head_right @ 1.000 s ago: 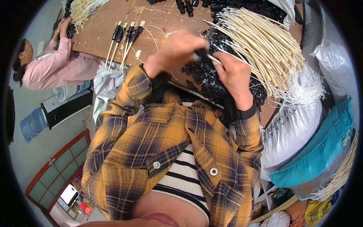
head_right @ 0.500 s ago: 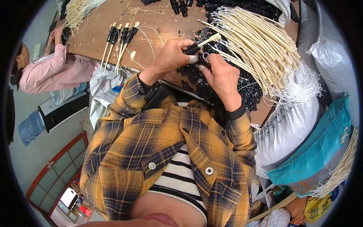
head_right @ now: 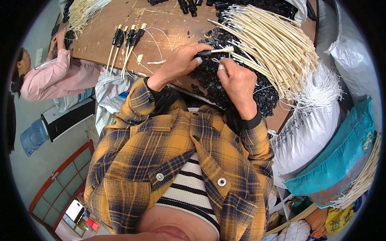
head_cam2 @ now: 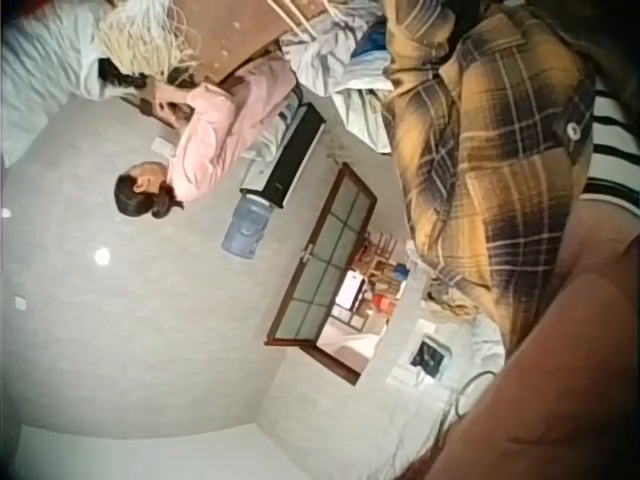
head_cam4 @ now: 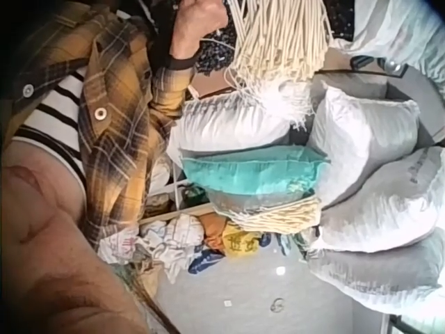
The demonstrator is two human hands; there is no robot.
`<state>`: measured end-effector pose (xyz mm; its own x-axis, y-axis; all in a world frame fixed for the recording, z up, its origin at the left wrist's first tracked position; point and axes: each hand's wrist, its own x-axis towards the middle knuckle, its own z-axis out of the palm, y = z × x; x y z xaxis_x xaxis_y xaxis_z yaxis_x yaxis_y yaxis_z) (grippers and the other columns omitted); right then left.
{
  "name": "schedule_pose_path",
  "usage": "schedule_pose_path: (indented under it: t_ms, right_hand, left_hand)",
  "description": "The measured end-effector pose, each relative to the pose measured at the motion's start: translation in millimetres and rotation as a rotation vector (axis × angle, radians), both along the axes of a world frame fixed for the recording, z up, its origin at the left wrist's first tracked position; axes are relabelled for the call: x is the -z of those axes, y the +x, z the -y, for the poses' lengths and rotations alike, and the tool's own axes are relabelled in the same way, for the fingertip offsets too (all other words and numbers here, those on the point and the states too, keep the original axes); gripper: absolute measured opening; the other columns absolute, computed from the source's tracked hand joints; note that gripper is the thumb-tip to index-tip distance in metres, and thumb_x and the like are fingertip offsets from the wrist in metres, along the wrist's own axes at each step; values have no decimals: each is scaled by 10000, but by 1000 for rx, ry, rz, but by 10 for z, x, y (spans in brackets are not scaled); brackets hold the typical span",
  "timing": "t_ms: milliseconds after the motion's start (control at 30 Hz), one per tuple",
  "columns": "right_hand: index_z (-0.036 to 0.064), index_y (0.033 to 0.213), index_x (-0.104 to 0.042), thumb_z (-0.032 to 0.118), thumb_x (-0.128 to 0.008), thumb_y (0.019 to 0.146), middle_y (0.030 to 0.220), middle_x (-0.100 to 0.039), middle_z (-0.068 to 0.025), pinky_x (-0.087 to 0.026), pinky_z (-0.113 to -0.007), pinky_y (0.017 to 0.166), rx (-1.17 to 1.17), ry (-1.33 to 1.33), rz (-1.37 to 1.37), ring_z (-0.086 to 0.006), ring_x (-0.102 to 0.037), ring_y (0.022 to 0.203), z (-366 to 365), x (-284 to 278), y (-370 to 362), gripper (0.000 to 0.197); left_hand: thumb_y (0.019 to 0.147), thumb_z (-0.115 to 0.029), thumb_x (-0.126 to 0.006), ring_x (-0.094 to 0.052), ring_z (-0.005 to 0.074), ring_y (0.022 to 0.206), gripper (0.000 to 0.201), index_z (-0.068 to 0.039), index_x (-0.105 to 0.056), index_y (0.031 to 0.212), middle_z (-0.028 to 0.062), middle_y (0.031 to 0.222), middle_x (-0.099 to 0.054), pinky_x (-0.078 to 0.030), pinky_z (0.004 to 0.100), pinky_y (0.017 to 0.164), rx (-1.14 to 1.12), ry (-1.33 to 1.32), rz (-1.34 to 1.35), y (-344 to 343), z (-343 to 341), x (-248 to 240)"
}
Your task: The person assembles components by hand by threading white cords through black plastic pieces and sliding them onto white rods. After completing several assemblies, the person gathers the finished items and places them into a large white bag.
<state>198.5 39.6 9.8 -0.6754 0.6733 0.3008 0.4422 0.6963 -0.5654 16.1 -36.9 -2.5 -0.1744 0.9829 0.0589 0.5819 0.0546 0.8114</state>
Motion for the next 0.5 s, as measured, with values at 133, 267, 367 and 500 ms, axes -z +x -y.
schedule_pose_path:
  t_ms: [133, 267, 367, 500]
  right_hand:
    - [86, 883, -689, 109, -673, 797, 587, -599, -93, -454, -308, 484, -5, 54, -20, -207, -587, 486, -46, 5, -15, 90]
    - [86, 886, -689, 109, -674, 797, 584, -597, -94, -454, -309, 485, -6, 23, -3, -213, -586, 484, -44, 14, -12, 93]
    - [78, 874, -688, 101, -676, 793, 594, -602, -98, -451, -313, 484, -37, 8, -5, -219, -587, 492, -32, 47, -13, 84]
    - [63, 919, -662, 91, -665, 807, 616, -599, -106, -454, -318, 493, -72, -113, -28, -235, -593, 515, -16, 33, -30, 115]
  left_hand:
    - [714, 32, -573, -585, 337, 917, 421, -107, -621, 1109, 133, 936, -618, -481, 407, 778, 48, 35, -214, -43, 27, 73]
    - [718, 29, -577, -585, 332, 913, 406, -106, -624, 1098, 127, 925, -615, -478, 415, 785, 54, 13, -219, -22, 25, 95]
    - [719, 32, -574, -590, 334, 931, 413, -101, -620, 1107, 128, 951, -625, -478, 419, 795, 106, -15, -187, 22, 26, 8]
    - [722, 30, -573, -593, 341, 966, 432, -97, -608, 1133, 126, 1003, -638, -480, 416, 808, 155, -16, -187, 52, 7, 26]
